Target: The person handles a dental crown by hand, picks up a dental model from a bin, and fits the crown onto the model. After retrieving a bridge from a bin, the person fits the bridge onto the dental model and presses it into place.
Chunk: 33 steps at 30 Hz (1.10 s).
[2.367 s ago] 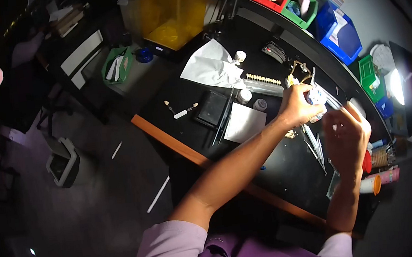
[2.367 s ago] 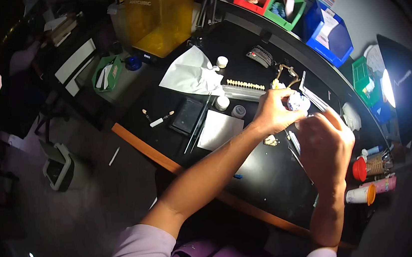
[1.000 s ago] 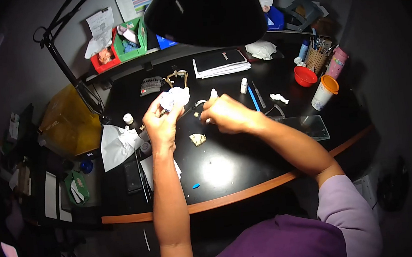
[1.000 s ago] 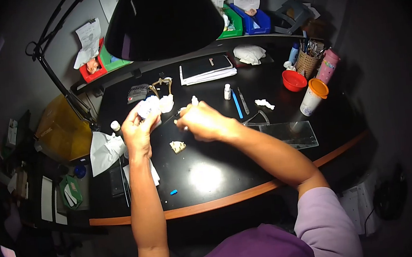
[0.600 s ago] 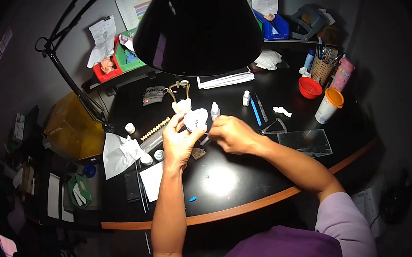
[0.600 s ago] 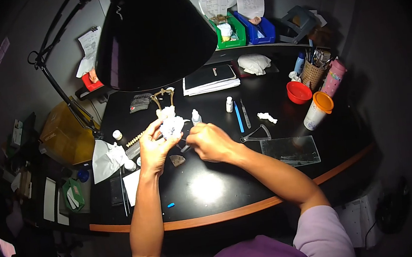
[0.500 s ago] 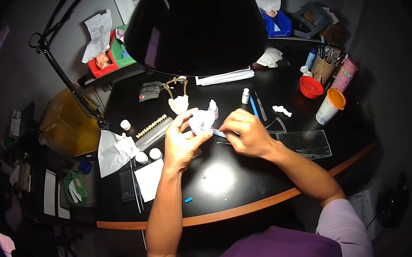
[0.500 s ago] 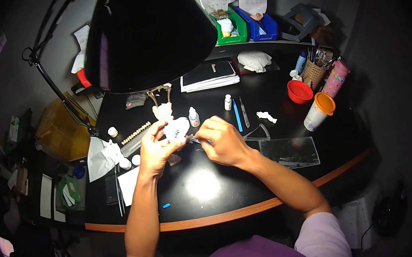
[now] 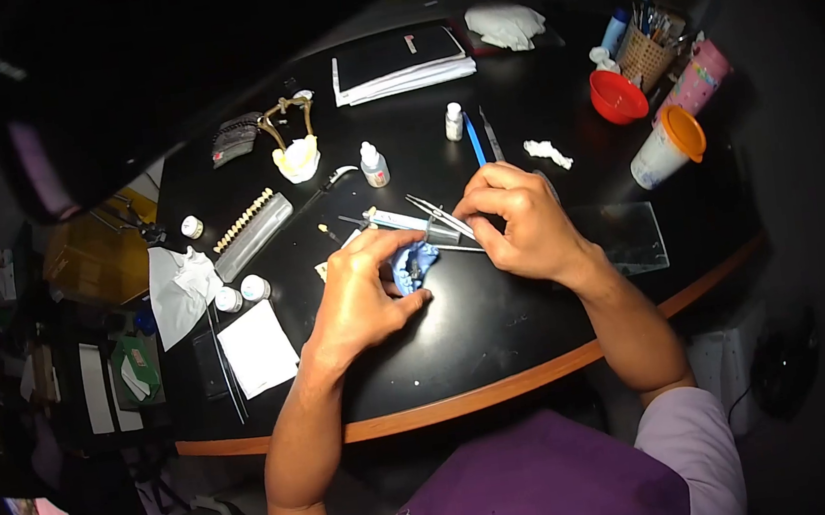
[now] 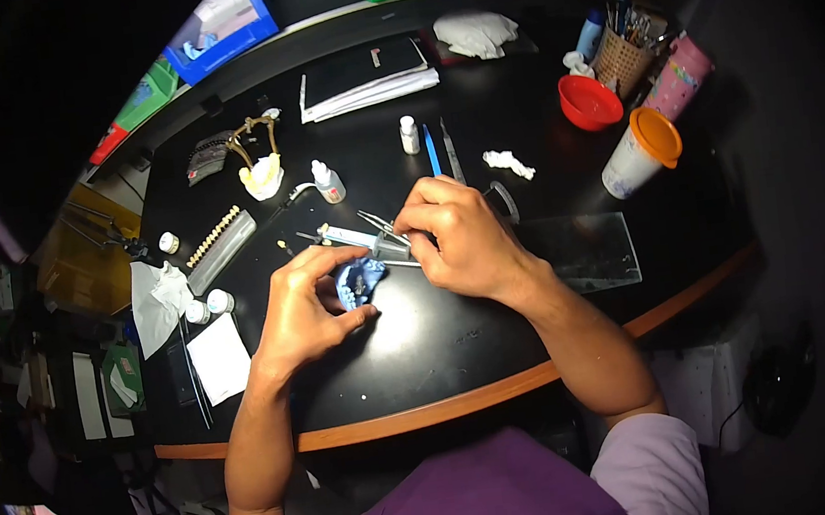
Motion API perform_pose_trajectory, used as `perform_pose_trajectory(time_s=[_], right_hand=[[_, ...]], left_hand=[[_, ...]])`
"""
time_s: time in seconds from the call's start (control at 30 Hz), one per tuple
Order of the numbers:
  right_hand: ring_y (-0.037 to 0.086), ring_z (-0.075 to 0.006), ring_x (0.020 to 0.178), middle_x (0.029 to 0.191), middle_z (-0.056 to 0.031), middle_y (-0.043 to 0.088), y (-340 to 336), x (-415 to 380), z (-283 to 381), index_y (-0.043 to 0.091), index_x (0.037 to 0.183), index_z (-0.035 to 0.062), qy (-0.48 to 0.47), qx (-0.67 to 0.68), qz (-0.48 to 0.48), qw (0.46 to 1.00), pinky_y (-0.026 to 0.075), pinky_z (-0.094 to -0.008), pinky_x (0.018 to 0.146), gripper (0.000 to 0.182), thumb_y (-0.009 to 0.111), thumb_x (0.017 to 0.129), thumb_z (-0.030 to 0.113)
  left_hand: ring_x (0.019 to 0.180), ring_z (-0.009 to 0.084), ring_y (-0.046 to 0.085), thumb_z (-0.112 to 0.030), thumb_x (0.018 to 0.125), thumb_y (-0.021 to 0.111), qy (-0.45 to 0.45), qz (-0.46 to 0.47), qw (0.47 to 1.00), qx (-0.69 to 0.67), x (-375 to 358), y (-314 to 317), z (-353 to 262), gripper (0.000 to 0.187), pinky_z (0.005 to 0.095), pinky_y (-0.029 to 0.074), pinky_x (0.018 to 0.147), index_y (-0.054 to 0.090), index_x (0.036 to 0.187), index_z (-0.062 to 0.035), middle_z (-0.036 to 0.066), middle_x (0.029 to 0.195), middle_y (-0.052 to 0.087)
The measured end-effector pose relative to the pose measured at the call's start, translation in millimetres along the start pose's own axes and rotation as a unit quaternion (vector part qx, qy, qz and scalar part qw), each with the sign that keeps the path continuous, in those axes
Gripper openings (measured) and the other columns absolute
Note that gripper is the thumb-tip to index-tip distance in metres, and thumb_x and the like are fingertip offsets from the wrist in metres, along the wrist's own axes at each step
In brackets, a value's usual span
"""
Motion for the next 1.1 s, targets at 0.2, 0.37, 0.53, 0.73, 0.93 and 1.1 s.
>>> perform_pose_trajectory(time_s=[0.2,0.37,0.53,0.73,0.93,1.1], right_hand=[[0.067,-0.0284,0.079,0.084,-0.0116,0.066,7.6,-6.4,-1.1,0.074,0.088,-0.0030,0.033,0.000,0.050,0.998,0.054,-0.0389,0.070,0.014,0.065,0.078,-0.007],[0.069,-0.0303,0.075,0.084,-0.0135,0.068,3.1,-11.4,-4.1,0.075,0.090,-0.0010,0.097,-0.024,0.181,0.978,0.055,-0.0393,0.069,0.011,0.071,0.080,-0.002],[0.071,-0.0305,0.078,0.084,-0.0138,0.071,9.1,-13.5,-2.5,0.075,0.088,-0.0008,0.105,-0.006,0.193,0.976,0.057,-0.0381,0.072,0.009,0.072,0.079,-0.002],[0.073,-0.0335,0.092,0.094,-0.0170,0.073,6.5,-11.1,5.8,0.076,0.093,-0.0010,0.128,-0.005,0.257,0.958,0.058,-0.0429,0.085,0.014,0.069,0.082,0.001],[0.072,-0.0334,0.093,0.095,-0.0170,0.072,3.2,-10.1,6.5,0.077,0.095,-0.0016,0.145,-0.017,0.274,0.951,0.058,-0.0431,0.086,0.016,0.069,0.082,0.002],[0.071,-0.0332,0.089,0.093,-0.0158,0.070,4.5,-10.3,7.4,0.077,0.094,-0.0010,0.129,-0.021,0.247,0.960,0.058,-0.0436,0.083,0.014,0.070,0.082,0.003]], left_hand=[[0.085,0.0161,0.071,0.008,0.064,0.086,0.026,-0.002,0.997,0.077,-1.3,0.7,-6.3,0.061,0.0268,0.063,0.065,0.074,0.121,-0.0084,0.007,0.109,0.066],[0.087,0.0175,0.071,0.009,0.063,0.087,0.017,-0.014,0.997,0.072,-0.8,-1.3,-3.9,0.061,0.0270,0.062,0.066,0.074,0.120,-0.0075,0.008,0.109,0.066],[0.091,0.0186,0.071,0.010,0.062,0.087,0.000,-0.032,0.998,0.058,1.4,-9.8,-1.8,0.059,0.0282,0.061,0.070,0.073,0.118,-0.0051,0.009,0.110,0.067],[0.091,0.0175,0.071,0.008,0.063,0.086,-0.010,-0.066,0.996,0.066,2.8,-17.3,-1.9,0.059,0.0267,0.061,0.070,0.073,0.119,-0.0055,0.010,0.112,0.069],[0.080,0.0153,0.070,0.008,0.068,0.079,-0.025,-0.104,0.993,0.057,2.7,-19.2,7.1,0.058,0.0257,0.060,0.066,0.072,0.124,-0.0057,0.010,0.112,0.069],[0.082,0.0127,0.070,0.009,0.069,0.079,-0.040,-0.103,0.993,0.040,3.4,-18.1,7.7,0.059,0.0237,0.059,0.067,0.071,0.126,-0.0051,0.009,0.114,0.068]])
Point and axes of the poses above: each hand's wrist, its own x-axis towards the middle knuckle, its own y-axis out of the palm, z = x × y, the point moved 3 cm from there along x, towards the middle knuckle
